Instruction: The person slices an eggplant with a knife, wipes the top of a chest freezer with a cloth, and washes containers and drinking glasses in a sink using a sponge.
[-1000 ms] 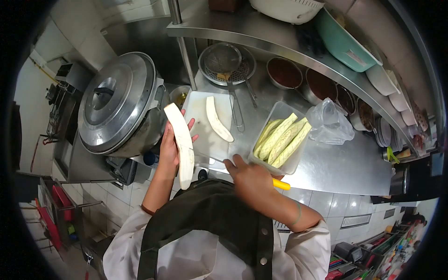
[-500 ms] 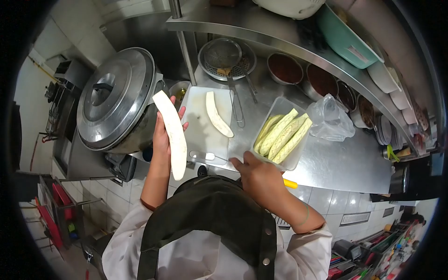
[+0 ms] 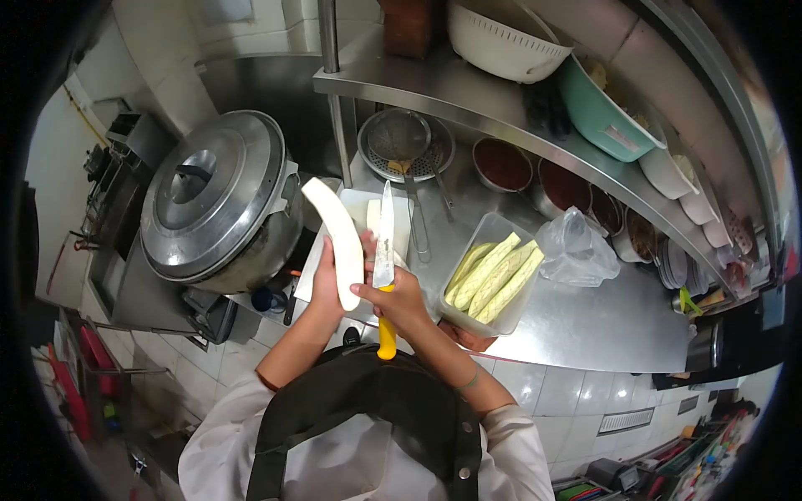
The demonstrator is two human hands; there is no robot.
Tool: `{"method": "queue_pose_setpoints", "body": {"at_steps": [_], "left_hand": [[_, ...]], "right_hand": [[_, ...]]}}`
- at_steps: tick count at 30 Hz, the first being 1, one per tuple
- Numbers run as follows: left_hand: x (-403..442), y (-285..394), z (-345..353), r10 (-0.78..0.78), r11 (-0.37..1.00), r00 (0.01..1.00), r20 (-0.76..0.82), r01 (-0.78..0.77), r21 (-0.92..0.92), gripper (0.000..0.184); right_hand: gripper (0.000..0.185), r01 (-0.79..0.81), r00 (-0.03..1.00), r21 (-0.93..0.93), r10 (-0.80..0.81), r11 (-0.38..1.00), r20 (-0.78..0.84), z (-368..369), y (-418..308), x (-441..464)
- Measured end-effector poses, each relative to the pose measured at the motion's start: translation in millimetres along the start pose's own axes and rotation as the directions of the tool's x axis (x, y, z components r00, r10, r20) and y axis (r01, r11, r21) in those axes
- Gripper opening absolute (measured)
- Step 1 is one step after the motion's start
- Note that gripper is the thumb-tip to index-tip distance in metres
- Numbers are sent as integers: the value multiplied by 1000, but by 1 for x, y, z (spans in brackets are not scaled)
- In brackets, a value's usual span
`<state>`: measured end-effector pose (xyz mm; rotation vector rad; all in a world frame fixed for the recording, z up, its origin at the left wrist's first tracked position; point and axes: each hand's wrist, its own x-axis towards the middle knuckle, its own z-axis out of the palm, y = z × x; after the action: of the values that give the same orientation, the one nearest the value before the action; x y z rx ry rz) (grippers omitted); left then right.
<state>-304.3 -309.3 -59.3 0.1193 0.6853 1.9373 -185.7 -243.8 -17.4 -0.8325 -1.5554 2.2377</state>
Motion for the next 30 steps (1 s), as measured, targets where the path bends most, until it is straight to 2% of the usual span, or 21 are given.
{"method": "queue_pose_setpoints", "body": {"at_steps": [1,2,3,5,6,7,9,13,16,19,22,25,29,30], "left_hand": [[0,-8,-13,-69,998,995,71,70,-10,71],[7,-11,-45,-51,951,936,347,152,-269,66],[3,-5,-36,-14,984,983,184,46,-171,64],[-5,12,-6,123,991,983,-136,-114,70,60],[-5,19,-11,156,987,981,-111,-152,45,53],[-5,25,-15,186,981,980,-74,-182,64,52],[-5,36,-21,235,967,972,2,-234,105,50],[-11,49,-22,228,941,966,125,-251,227,48],[-11,50,-20,197,949,971,137,-224,221,47],[-14,55,-11,207,959,972,114,-225,174,49],[-11,59,-12,267,933,957,111,-286,221,51],[-5,70,-11,311,894,938,153,-343,287,53],[3,65,-8,292,888,942,166,-331,320,52],[2,65,-7,290,899,944,158,-326,293,51]], "right_hand": [[33,-12,1000,-108,11,994,-8,1,-4,-2],[29,-23,1000,-213,21,977,-15,2,-8,-6],[25,-34,999,-315,28,948,-21,1,-9,-8],[17,179,979,-323,-201,929,-36,-5,-2,-19],[14,283,949,-326,-313,902,-40,-11,0,-23],[13,400,898,-520,-435,755,59,-19,-4,-27],[15,561,752,-765,-580,315,313,-32,-17,-37],[23,415,800,-904,-514,106,308,-17,-34,-56],[28,383,786,-923,-509,-43,350,-4,-35,-54],[29,336,816,-933,-455,-128,356,-1,-33,-56],[31,263,876,-935,-347,-236,334,-9,-30,-62],[31,237,893,-951,-341,-199,294,-13,-37,-68],[36,309,790,-923,-478,-231,384,6,-42,-73],[38,295,820,-925,-433,-241,374,7,-38,-70]]}}
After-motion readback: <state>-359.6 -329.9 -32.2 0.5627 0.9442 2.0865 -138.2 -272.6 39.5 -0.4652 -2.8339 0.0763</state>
